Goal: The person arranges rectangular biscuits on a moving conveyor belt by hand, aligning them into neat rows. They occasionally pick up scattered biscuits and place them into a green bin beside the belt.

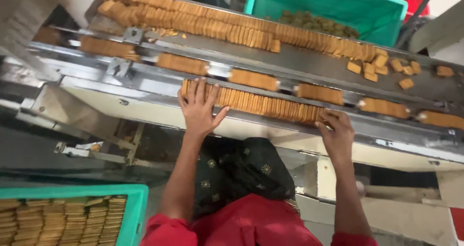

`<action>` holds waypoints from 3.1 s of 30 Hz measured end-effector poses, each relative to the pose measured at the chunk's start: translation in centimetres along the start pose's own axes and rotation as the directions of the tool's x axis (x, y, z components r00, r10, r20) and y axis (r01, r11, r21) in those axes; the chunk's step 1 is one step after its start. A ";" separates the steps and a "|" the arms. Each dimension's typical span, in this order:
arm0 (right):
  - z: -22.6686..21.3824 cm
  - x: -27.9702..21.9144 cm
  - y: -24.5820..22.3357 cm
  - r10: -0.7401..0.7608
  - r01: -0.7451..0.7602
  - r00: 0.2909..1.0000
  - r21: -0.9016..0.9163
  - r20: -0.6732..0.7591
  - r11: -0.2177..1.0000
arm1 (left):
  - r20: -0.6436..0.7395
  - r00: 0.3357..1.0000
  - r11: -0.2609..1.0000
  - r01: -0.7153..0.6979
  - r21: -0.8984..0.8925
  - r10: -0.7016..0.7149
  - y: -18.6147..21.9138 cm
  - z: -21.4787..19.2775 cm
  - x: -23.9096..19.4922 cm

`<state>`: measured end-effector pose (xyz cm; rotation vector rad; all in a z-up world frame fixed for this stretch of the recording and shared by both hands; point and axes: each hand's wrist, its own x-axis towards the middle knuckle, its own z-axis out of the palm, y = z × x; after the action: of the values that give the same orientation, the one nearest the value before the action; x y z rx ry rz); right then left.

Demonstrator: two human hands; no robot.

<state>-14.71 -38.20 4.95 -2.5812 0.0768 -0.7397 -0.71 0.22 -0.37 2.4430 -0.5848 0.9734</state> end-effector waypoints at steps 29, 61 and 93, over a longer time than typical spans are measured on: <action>2.7 9.3 -4.2 -0.018 0.011 0.965 0.027 0.262 1.000 | 0.002 1.000 1.000 0.020 -0.023 -0.020 0.3 -0.1 0.1; -6.1 4.7 16.1 0.336 -0.463 0.878 -0.423 -0.342 0.779 | -0.036 0.996 0.997 -0.075 0.028 0.076 0.4 -0.3 0.2; 0.6 19.6 26.2 0.469 -0.383 0.881 -0.488 0.064 0.785 | -0.067 0.998 0.999 -0.012 0.030 0.014 0.3 0.0 0.4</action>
<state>4.12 -64.86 2.62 -2.8928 0.8554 -0.3318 -0.58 -0.10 0.01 2.4249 -0.5673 1.0719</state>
